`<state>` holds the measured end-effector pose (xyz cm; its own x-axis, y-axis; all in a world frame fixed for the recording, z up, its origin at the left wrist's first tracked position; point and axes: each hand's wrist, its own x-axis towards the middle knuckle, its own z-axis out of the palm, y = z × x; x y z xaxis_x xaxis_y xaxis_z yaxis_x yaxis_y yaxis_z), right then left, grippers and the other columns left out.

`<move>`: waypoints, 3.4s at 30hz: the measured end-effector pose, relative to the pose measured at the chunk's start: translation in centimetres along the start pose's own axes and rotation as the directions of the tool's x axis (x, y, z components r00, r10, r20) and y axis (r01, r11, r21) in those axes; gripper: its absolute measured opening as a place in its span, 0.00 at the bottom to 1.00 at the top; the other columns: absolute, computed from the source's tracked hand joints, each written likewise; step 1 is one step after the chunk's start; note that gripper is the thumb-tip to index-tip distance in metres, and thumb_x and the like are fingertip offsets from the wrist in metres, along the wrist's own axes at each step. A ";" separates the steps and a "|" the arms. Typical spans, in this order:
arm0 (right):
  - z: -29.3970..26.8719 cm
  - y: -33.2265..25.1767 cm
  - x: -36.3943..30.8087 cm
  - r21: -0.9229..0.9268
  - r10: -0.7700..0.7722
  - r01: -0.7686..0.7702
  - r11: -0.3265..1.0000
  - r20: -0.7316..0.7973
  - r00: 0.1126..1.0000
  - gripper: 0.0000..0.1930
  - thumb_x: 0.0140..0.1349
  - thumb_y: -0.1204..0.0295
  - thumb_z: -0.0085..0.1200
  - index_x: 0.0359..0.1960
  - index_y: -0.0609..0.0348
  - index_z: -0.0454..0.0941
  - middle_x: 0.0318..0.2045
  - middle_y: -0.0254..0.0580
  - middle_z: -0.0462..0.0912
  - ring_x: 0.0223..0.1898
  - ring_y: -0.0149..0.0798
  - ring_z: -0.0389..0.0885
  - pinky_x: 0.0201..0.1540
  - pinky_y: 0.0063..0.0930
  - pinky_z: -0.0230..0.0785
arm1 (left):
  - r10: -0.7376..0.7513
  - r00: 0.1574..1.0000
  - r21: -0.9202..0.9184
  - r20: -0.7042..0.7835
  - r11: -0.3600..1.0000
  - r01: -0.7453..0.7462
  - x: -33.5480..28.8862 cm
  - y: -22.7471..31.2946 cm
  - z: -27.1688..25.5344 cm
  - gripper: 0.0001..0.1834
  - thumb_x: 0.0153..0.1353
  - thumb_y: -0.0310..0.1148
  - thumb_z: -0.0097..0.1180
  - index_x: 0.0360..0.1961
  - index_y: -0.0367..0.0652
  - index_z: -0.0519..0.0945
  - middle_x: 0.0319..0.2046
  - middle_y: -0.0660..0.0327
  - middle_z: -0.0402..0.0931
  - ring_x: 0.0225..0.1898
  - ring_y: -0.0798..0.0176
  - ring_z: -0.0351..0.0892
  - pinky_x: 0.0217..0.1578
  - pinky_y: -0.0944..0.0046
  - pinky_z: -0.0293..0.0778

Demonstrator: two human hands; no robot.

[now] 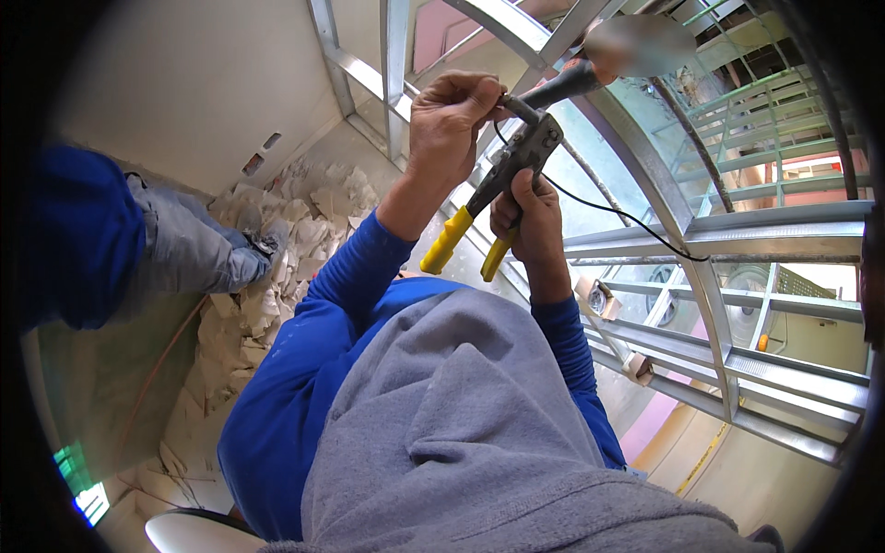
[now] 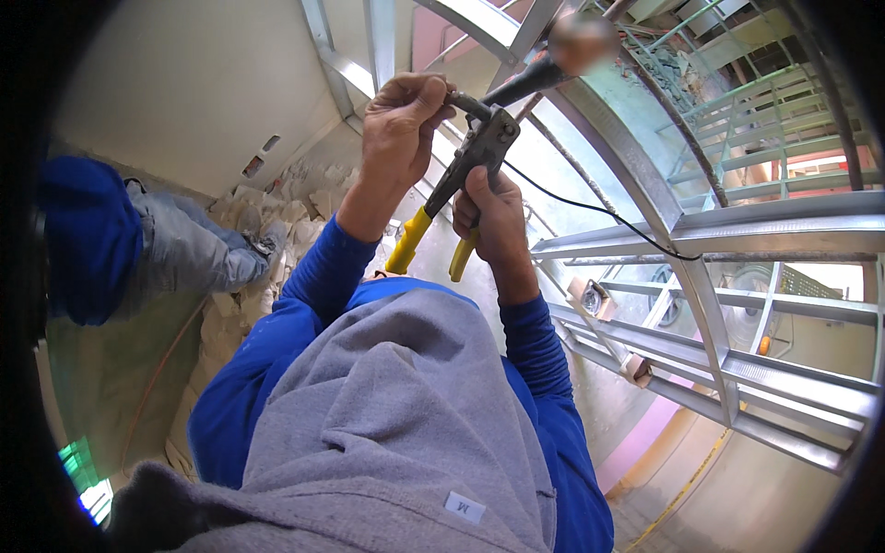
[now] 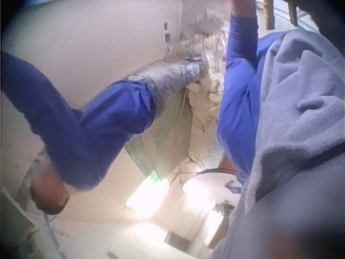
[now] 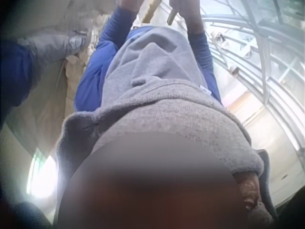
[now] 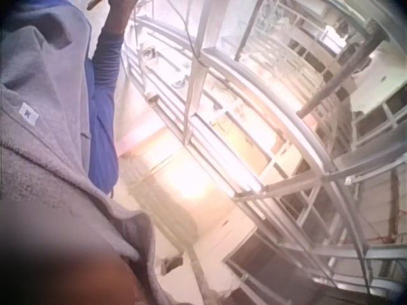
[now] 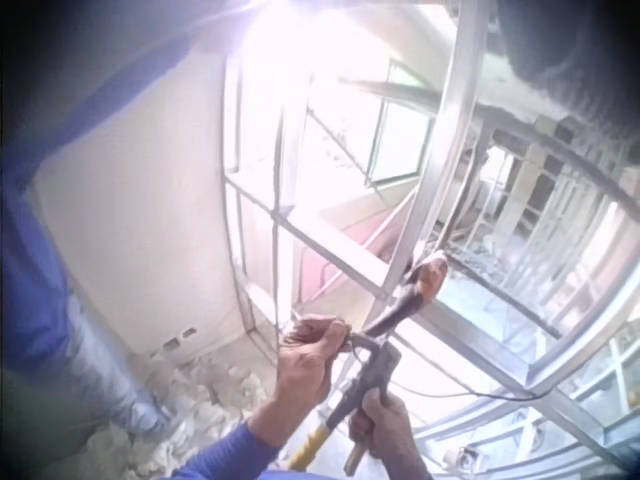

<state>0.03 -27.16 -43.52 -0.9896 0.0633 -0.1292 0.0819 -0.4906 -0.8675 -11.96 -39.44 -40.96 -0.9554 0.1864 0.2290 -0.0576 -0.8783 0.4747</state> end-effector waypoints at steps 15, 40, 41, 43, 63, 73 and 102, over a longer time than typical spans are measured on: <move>1.0 -10.0 4.3 0.071 -0.427 0.423 0.903 0.046 0.903 0.18 0.70 0.54 0.62 0.33 0.52 0.71 0.16 0.26 0.64 0.16 0.26 0.64 0.17 0.23 0.60 | -0.389 0.831 0.917 0.398 0.201 -0.345 0.1 6.8 5.5 0.17 0.52 0.38 0.77 0.31 0.37 0.83 0.20 0.60 0.74 0.22 0.67 0.71 0.27 0.62 0.67; 17.8 -41.7 4.3 -0.760 -0.736 0.554 0.339 0.153 0.660 0.18 0.65 0.60 0.68 0.41 0.66 0.81 0.31 0.38 0.82 0.27 0.30 0.79 0.30 0.29 0.70 | 0.221 0.793 0.453 0.568 0.721 -0.525 18.4 3.6 30.0 0.31 0.70 0.59 0.57 0.27 0.38 0.83 0.19 0.72 0.69 0.22 0.76 0.63 0.23 0.66 0.59; 18.2 -42.4 4.5 -0.778 -0.755 0.565 0.274 0.190 0.628 0.19 0.66 0.59 0.67 0.39 0.67 0.80 0.29 0.39 0.81 0.23 0.31 0.78 0.26 0.30 0.70 | 0.220 0.800 0.433 0.559 0.745 -0.508 18.8 3.4 30.8 0.32 0.70 0.60 0.55 0.26 0.39 0.83 0.19 0.72 0.68 0.22 0.76 0.63 0.23 0.66 0.59; 18.6 -43.9 4.7 -0.846 -0.771 0.469 0.252 0.117 0.626 0.18 0.66 0.60 0.67 0.38 0.67 0.80 0.29 0.40 0.81 0.24 0.32 0.79 0.28 0.31 0.72 | 0.191 0.812 0.398 0.551 0.796 -0.457 19.4 2.9 31.9 0.33 0.70 0.62 0.55 0.23 0.41 0.80 0.19 0.71 0.68 0.20 0.75 0.64 0.22 0.67 0.58; 21.4 -49.6 8.1 -0.922 -0.753 -0.140 -0.361 0.200 0.627 0.25 0.68 0.50 0.62 0.27 0.64 0.79 0.22 0.43 0.80 0.25 0.38 0.82 0.33 0.38 0.75 | 0.045 0.745 -0.356 0.666 0.896 0.264 17.3 0.4 38.0 0.35 0.72 0.69 0.41 0.47 0.46 0.76 0.33 0.66 0.75 0.34 0.69 0.78 0.35 0.65 0.75; 18.6 -49.9 9.8 -0.837 -0.743 -0.100 -0.537 0.414 0.527 0.30 0.62 0.43 0.63 0.26 0.63 0.81 0.22 0.50 0.84 0.27 0.49 0.87 0.39 0.40 0.80 | -0.038 0.781 -0.402 0.624 0.842 0.361 17.6 -0.5 38.5 0.24 0.75 0.57 0.45 0.45 0.46 0.78 0.33 0.64 0.78 0.33 0.65 0.77 0.32 0.60 0.73; 19.1 -50.7 10.6 -0.654 -0.571 -0.152 -0.741 0.496 0.654 0.28 0.66 0.48 0.62 0.25 0.65 0.82 0.20 0.49 0.82 0.25 0.45 0.85 0.32 0.39 0.78 | 0.159 0.702 -0.173 0.694 0.984 -0.052 16.3 1.1 34.6 0.32 0.68 0.65 0.55 0.43 0.41 0.78 0.33 0.65 0.72 0.34 0.70 0.71 0.36 0.63 0.68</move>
<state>-16.91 -18.26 8.24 -0.7522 -0.1098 0.6497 0.1667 0.9222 0.3489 -17.57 -22.12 -7.31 -0.4793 0.2966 0.8261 -0.0571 -0.9497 0.3078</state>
